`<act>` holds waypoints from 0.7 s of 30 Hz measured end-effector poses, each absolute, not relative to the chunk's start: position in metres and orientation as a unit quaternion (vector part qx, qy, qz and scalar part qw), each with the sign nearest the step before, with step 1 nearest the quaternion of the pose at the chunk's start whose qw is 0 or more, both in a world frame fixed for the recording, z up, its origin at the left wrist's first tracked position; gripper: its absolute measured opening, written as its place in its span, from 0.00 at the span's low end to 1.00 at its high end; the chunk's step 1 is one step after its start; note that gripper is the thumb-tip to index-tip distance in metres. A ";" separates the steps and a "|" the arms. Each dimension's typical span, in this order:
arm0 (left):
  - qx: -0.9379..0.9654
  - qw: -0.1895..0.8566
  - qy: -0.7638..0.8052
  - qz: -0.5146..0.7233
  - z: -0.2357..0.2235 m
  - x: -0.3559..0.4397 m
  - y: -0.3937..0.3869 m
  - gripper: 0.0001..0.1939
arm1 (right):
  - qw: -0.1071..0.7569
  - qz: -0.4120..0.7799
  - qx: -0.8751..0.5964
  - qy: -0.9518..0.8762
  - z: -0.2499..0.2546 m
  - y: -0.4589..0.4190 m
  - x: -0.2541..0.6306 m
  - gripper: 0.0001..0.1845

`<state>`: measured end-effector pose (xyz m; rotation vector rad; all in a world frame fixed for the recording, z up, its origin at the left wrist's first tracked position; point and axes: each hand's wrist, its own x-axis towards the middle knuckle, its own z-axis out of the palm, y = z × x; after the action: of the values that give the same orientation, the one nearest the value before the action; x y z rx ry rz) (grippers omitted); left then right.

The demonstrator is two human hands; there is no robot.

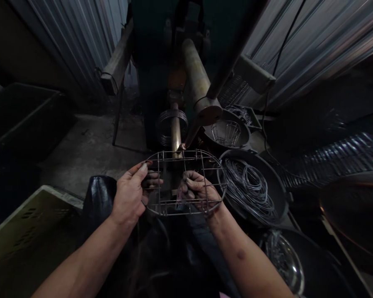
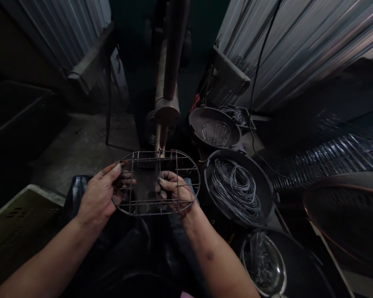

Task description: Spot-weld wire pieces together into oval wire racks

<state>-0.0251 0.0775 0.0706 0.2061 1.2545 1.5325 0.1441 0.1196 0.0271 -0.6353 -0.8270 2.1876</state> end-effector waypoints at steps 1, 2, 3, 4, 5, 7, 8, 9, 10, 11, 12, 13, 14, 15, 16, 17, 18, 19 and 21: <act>0.087 0.545 0.529 0.645 0.072 -0.025 0.078 0.12 | 0.352 0.843 -0.248 -0.321 0.028 0.120 0.145 0.07; 0.085 0.544 0.530 0.645 0.073 -0.025 0.079 0.12 | 0.354 0.842 -0.250 -0.323 0.030 0.121 0.145 0.06; 0.083 0.545 0.531 0.644 0.075 -0.025 0.080 0.12 | 0.355 0.840 -0.251 -0.324 0.031 0.122 0.145 0.06; 0.081 0.546 0.532 0.642 0.076 -0.025 0.080 0.11 | 0.354 0.840 -0.252 -0.325 0.032 0.122 0.146 0.07; 0.080 0.547 0.533 0.641 0.077 -0.025 0.081 0.11 | 0.352 0.840 -0.253 -0.325 0.034 0.123 0.146 0.07; 0.080 0.548 0.532 0.641 0.078 -0.025 0.083 0.11 | 0.348 0.841 -0.259 -0.323 0.036 0.124 0.146 0.08; 0.080 0.549 0.531 0.640 0.078 -0.025 0.084 0.11 | 0.347 0.841 -0.262 -0.321 0.037 0.124 0.146 0.09; 0.080 0.551 0.531 0.639 0.079 -0.026 0.084 0.11 | 0.346 0.842 -0.263 -0.320 0.038 0.124 0.146 0.09; 0.080 0.553 0.531 0.637 0.079 -0.026 0.085 0.11 | 0.347 0.842 -0.263 -0.319 0.038 0.125 0.146 0.09; 0.080 0.555 0.532 0.635 0.079 -0.026 0.085 0.11 | 0.349 0.842 -0.260 -0.318 0.038 0.125 0.146 0.08; 0.080 0.556 0.534 0.632 0.079 -0.026 0.085 0.11 | 0.351 0.843 -0.256 -0.317 0.038 0.124 0.146 0.08; 0.081 0.556 0.537 0.629 0.080 -0.026 0.085 0.11 | 0.353 0.844 -0.251 -0.316 0.038 0.124 0.145 0.07; 0.083 0.556 0.539 0.627 0.080 -0.027 0.085 0.11 | 0.355 0.846 -0.247 -0.314 0.038 0.124 0.146 0.07; 0.086 0.555 0.540 0.627 0.081 -0.027 0.084 0.11 | 0.356 0.847 -0.244 -0.311 0.038 0.124 0.146 0.06; 0.089 0.555 0.540 0.627 0.081 -0.027 0.084 0.11 | 0.357 0.847 -0.244 -0.309 0.039 0.124 0.146 0.06; 0.093 0.555 0.538 0.627 0.082 -0.027 0.084 0.10 | 0.357 0.847 -0.248 -0.306 0.039 0.125 0.146 0.07; 0.096 0.556 0.536 0.628 0.083 -0.027 0.084 0.10 | 0.356 0.846 -0.255 -0.304 0.040 0.125 0.146 0.07; 0.098 0.555 0.538 0.627 0.084 -0.027 0.085 0.09 | 0.356 0.844 -0.262 -0.302 0.042 0.126 0.145 0.08; 0.100 0.549 0.547 0.624 0.085 -0.026 0.085 0.08 | 0.356 0.843 -0.274 -0.298 0.044 0.125 0.144 0.09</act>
<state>-0.0259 0.0848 0.0847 0.2361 1.2949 1.4779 0.1438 0.1254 0.0442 -0.7068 -0.7696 2.1764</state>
